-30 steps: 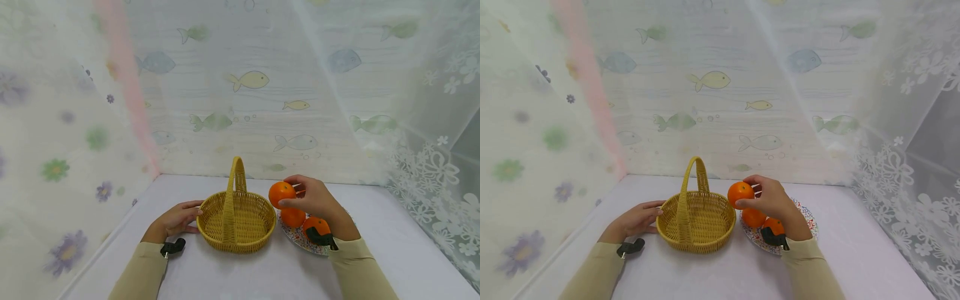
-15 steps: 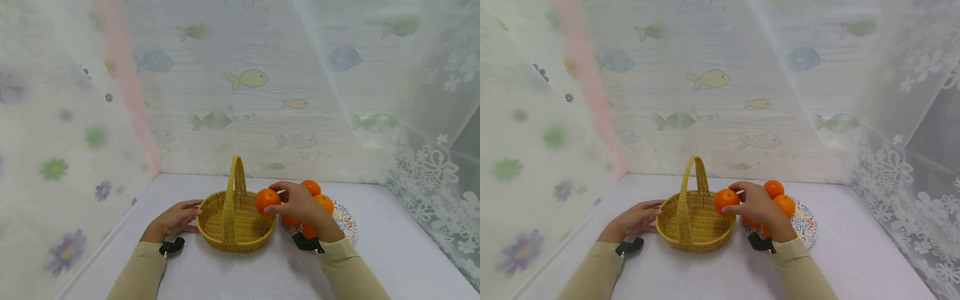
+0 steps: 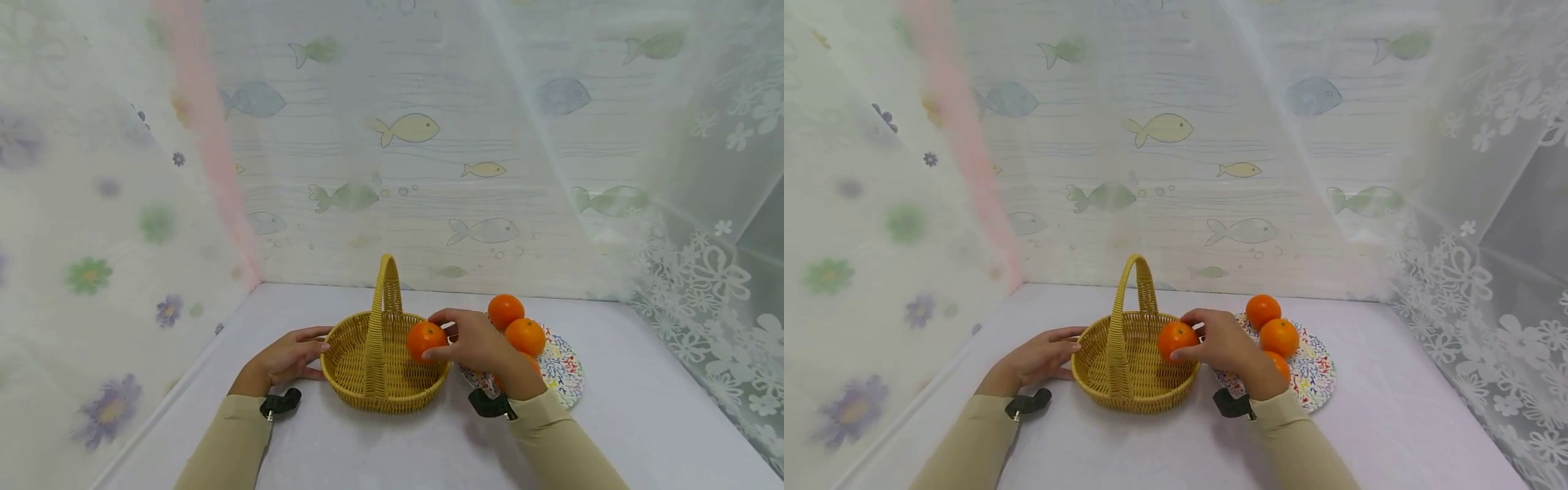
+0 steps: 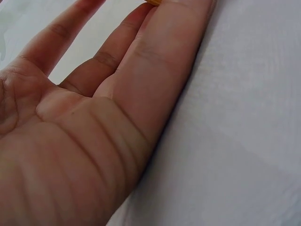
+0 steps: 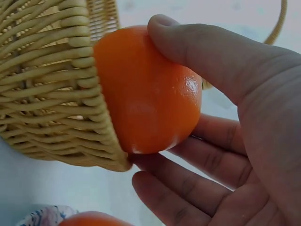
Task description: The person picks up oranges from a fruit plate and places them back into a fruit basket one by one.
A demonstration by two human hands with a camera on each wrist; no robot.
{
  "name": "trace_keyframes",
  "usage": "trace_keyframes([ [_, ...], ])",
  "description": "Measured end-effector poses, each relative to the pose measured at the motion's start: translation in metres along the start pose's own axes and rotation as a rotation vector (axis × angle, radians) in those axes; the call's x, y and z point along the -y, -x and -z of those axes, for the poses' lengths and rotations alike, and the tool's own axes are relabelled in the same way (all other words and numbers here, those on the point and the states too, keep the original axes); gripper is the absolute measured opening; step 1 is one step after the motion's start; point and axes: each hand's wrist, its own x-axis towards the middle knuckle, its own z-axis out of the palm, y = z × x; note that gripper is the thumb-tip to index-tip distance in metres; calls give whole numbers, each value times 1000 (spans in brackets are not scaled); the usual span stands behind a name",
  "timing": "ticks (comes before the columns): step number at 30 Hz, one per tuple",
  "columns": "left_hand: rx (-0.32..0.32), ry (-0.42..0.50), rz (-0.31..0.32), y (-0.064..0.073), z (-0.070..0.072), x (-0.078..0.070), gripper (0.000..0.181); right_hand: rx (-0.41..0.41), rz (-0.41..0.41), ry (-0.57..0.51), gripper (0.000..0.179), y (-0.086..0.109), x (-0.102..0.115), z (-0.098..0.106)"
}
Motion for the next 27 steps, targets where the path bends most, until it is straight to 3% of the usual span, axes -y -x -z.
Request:
trace_keyframes([
  [15, 1, 4, 0, 1, 1, 2, 60, 22, 58, 56, 62, -6, -5, -21],
  [27, 22, 22, -5, 1, 1, -1, 61, 43, 36, 92, 62, -6, -4, -25],
])
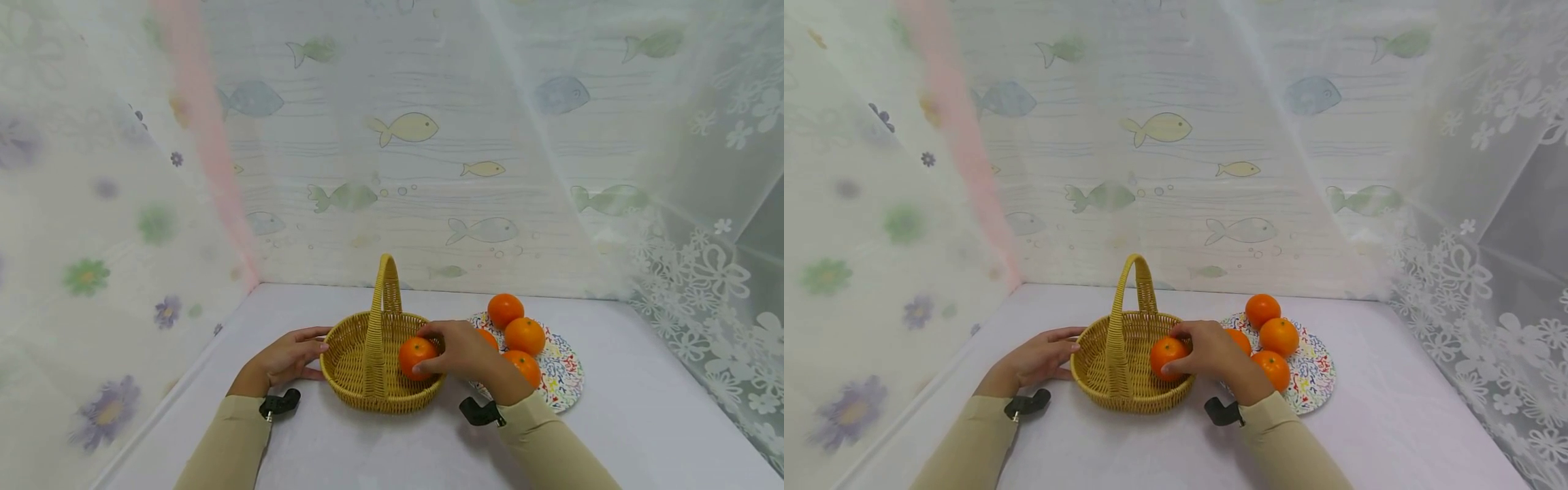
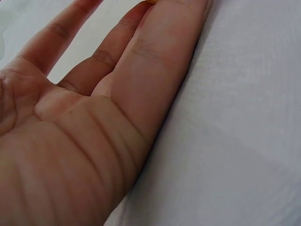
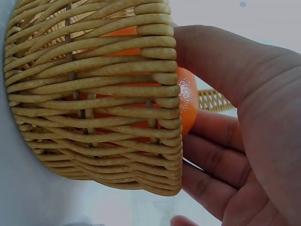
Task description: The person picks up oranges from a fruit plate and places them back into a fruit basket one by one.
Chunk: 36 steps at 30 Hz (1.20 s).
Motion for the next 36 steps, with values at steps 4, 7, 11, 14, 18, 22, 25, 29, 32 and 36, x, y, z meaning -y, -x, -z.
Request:
trace_keyframes([
  [4, -3, -4, -1, -1, 1, 1, 60, 3, -1, 8, 59, 0, 1, 0],
  [7, -3, -10, -2, -2, 1, 3, 60, 3, -1, 12, 58, 0, 1, 0],
  [11, -5, -14, 0, -2, 2, 4, 60, 7, -3, 12, 56, 0, 0, -1],
  [14, -7, -15, 2, -3, 2, 4, 60, 8, 2, 9, 55, 0, -1, -1],
  [18, -4, -15, 6, -2, 1, 4, 59, 9, 13, 9, 55, 0, -2, -1],
  [22, -6, -14, 5, -1, 0, 2, 60, 5, 26, -3, 52, 1, -1, 1],
  [25, -10, -10, 3, -1, 0, 1, 60, -9, 46, -7, 51, 1, 0, 3],
  [29, -11, -5, 2, -1, 0, 1, 61, -32, 65, -11, 52, 2, 1, 9],
  [32, -7, -3, 1, 0, 0, 1, 61, -41, 60, -28, 54, 5, 3, 14],
  [36, -5, -2, 1, 1, 0, 1, 61, -49, 28, -29, 55, 7, 3, 22],
])
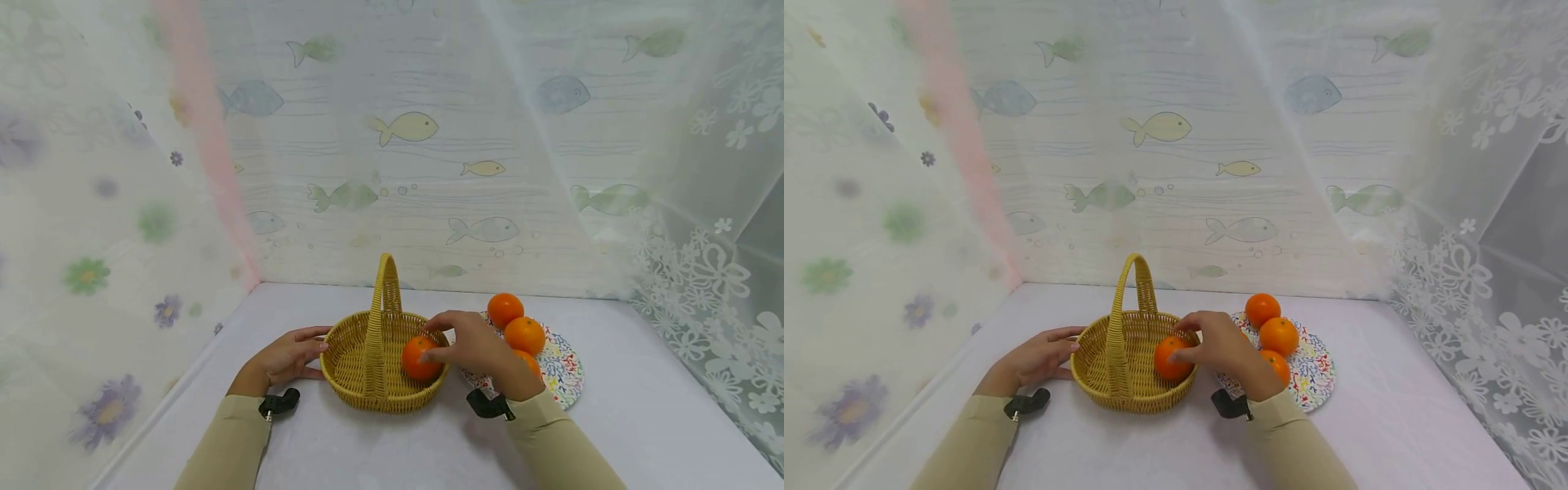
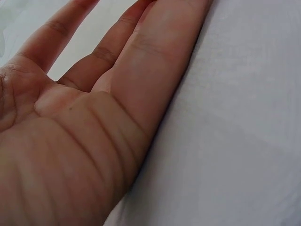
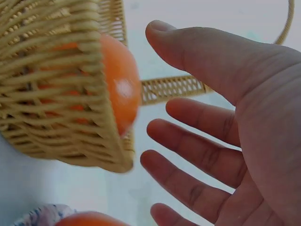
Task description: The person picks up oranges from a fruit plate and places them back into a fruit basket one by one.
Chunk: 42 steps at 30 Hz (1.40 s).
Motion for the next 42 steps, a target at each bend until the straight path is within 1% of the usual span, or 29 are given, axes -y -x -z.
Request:
trace_keyframes([
  [4, -8, 7, 10, 1, 0, 0, 60, -17, -18, 18, 54, 1, -2, 10],
  [10, -25, 8, 14, 1, 3, 1, 57, -70, -44, 25, 49, 3, -7, 27],
  [15, 0, -2, 3, 0, 4, 2, 59, -98, -52, 29, 48, 5, -17, 39],
  [17, 1, -6, 3, 0, 5, 2, 59, -113, -55, 27, 48, 5, -21, 43],
  [21, -17, -5, 8, 0, 5, 2, 58, -149, -55, 46, 47, 8, -25, 52],
  [25, -26, -2, 13, -1, 4, 1, 57, -163, -86, 40, 48, 11, -30, 58],
  [27, -29, 3, 17, 0, 3, 1, 56, -167, -116, 32, 48, 12, -34, 61],
  [35, -5, 0, 8, 3, -1, -1, 59, -193, -199, 15, 50, 16, -55, 70],
  [38, 0, -4, 4, 3, -2, -2, 59, -199, -233, -11, 54, 17, -61, 73],
  [42, 4, -5, 4, 3, -2, -2, 59, -193, -274, -17, 64, 18, -70, 76],
])
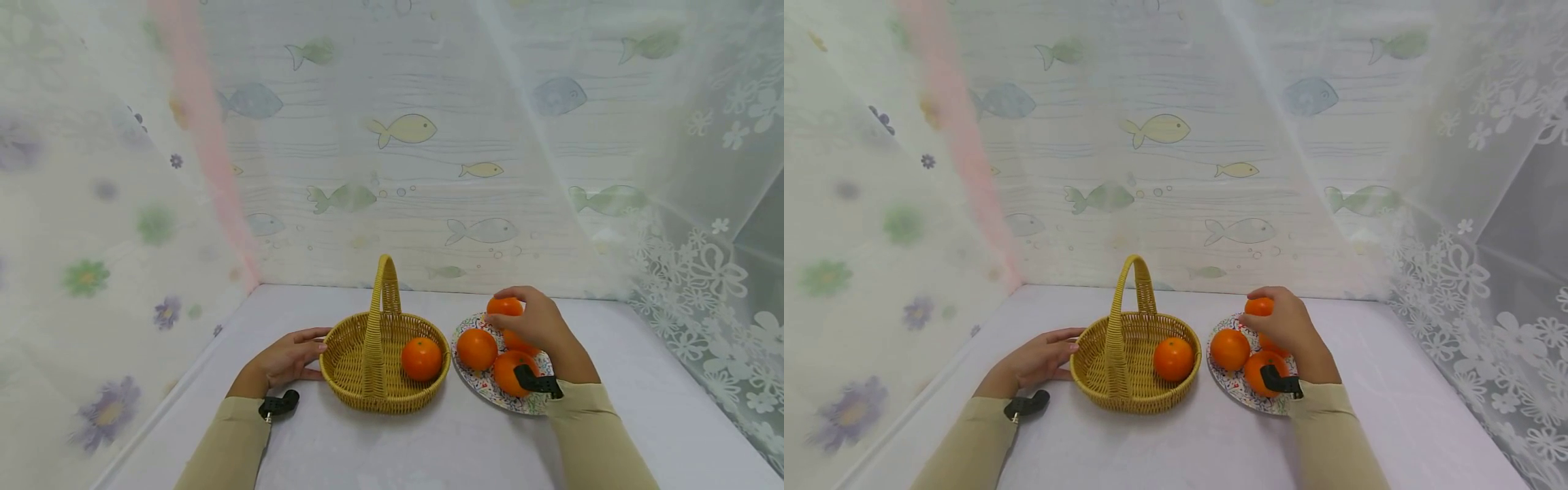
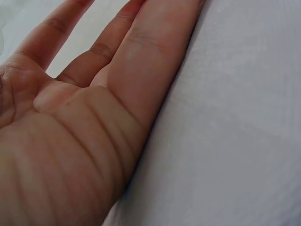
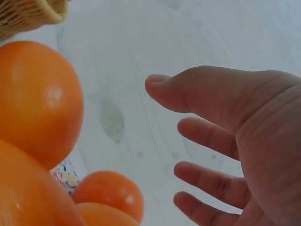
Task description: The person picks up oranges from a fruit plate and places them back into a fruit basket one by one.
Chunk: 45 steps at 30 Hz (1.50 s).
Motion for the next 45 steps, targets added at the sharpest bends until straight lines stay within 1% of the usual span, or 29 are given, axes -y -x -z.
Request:
trace_keyframes([
  [9, -2, 2, 8, -1, 1, 1, 60, 40, -54, 37, 81, -4, -18, 1],
  [13, -11, 7, 9, -1, 2, 2, 59, 56, -81, 41, 84, -4, -26, 2],
  [25, -1, 3, -4, 0, 1, 1, 60, 138, -187, 19, 86, -3, -38, 1],
  [31, 1, 11, 5, 0, 3, 2, 61, 154, -202, 27, 86, -3, -43, -1],
  [37, 17, 14, -7, 0, 2, 1, 59, 169, -215, 23, 84, -2, -44, -1],
  [41, 8, 16, -9, 0, 1, 1, 60, 177, -223, 21, 83, -3, -47, -2],
  [45, 11, 20, -9, 1, 1, 1, 61, 179, -227, 21, 82, -4, -49, -3],
])
